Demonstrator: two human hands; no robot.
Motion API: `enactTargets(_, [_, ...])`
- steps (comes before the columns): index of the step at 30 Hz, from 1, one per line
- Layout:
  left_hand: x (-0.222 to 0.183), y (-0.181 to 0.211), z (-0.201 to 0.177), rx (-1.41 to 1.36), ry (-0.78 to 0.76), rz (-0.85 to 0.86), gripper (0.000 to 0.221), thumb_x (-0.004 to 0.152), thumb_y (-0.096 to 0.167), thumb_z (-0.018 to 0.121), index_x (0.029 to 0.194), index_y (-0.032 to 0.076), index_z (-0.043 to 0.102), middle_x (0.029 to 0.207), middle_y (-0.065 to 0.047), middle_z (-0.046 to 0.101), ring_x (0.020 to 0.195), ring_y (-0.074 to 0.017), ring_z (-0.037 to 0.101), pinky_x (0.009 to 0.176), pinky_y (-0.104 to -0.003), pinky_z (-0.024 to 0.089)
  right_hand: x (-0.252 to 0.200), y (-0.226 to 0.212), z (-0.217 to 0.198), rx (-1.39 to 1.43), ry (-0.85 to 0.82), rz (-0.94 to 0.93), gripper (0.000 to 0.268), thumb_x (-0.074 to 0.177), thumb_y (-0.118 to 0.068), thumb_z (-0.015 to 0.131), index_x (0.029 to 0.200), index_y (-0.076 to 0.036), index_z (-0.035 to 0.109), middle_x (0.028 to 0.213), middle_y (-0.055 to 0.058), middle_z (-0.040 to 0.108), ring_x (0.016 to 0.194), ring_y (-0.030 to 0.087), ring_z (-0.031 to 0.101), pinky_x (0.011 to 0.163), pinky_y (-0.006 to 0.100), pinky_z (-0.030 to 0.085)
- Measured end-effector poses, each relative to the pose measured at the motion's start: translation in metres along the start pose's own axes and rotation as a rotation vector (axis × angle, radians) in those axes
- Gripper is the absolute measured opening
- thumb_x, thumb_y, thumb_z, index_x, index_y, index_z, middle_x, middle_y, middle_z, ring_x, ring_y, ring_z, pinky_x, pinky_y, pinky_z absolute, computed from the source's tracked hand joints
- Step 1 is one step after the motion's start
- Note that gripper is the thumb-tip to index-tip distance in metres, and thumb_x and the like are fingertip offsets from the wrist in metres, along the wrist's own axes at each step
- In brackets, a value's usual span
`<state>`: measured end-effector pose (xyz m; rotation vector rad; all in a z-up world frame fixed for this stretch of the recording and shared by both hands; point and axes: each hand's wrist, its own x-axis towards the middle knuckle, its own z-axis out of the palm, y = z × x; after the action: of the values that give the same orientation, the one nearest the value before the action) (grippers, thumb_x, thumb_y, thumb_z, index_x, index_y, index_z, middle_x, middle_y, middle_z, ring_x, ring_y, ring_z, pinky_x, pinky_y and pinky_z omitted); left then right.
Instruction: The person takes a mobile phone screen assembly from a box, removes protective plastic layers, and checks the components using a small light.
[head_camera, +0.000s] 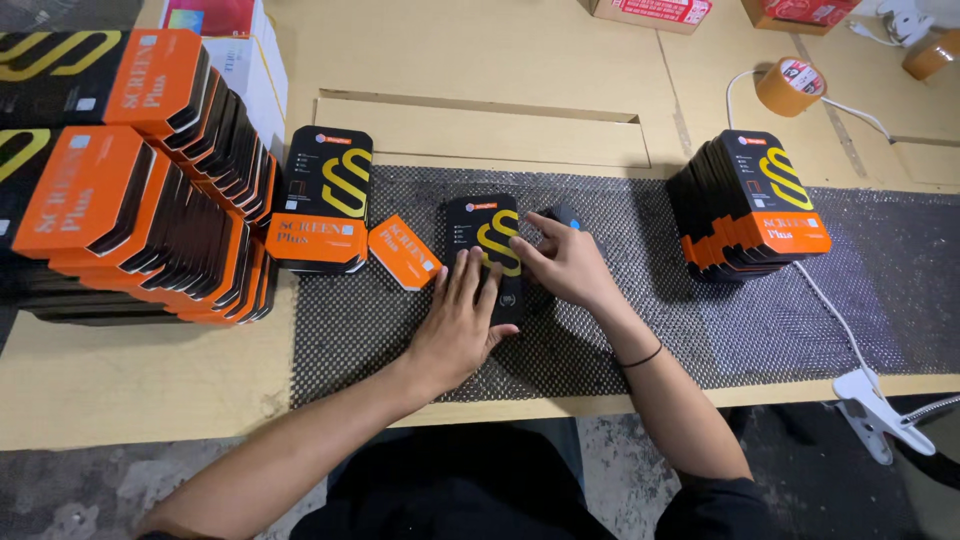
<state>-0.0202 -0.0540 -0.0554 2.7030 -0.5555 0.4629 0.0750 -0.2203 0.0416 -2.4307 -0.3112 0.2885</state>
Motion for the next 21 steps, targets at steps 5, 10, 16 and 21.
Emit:
enactTargets(5, [0.007,0.002,-0.031,-0.044,0.219,0.082,0.065,0.101,0.036,0.034,0.158,0.006,0.028,0.14,-0.036,0.042,0.128,-0.0529,0.05,0.102,-0.058,0.048,0.008,0.009,0.004,0.008,-0.031,-0.065,0.064,0.098,-0.057,0.046,0.148,-0.018,0.053,0.088,0.005,0.078,0.101,0.035,0.072,0.096,0.052,0.053])
enactTargets(10, [0.011,0.004,-0.042,0.174,0.465,0.2,0.055,0.086,0.021,0.035,0.132,0.008,0.064,0.139,-0.025,0.052,0.123,-0.0401,0.058,0.1,-0.058,0.046,0.021,0.022,0.029,-0.067,0.017,-0.209,0.053,0.102,-0.048,0.047,0.142,-0.015,0.06,0.105,0.019,0.073,0.105,0.045,0.068,0.092,0.056,0.054])
enactTargets(16, [0.01,-0.011,-0.067,0.217,0.554,0.075,0.028,0.083,0.024,0.045,0.068,0.013,0.067,0.107,-0.013,0.072,0.118,-0.034,0.063,0.101,-0.058,0.038,0.028,0.031,0.039,-0.149,0.1,-0.25,0.057,0.096,-0.046,0.06,0.14,-0.01,0.061,0.106,0.014,0.065,0.101,0.041,0.069,0.089,0.053,0.057])
enactTargets(21, [0.013,-0.034,-0.067,0.438,0.694,-0.102,0.046,0.093,0.032,0.057,0.051,0.014,0.059,0.061,-0.002,0.055,0.092,-0.0274,0.066,0.093,-0.052,0.034,0.023,0.015,0.033,-0.138,0.093,-0.177,0.065,0.091,-0.047,0.068,0.14,-0.006,0.061,0.113,0.015,0.06,0.103,0.046,0.067,0.094,0.057,0.055])
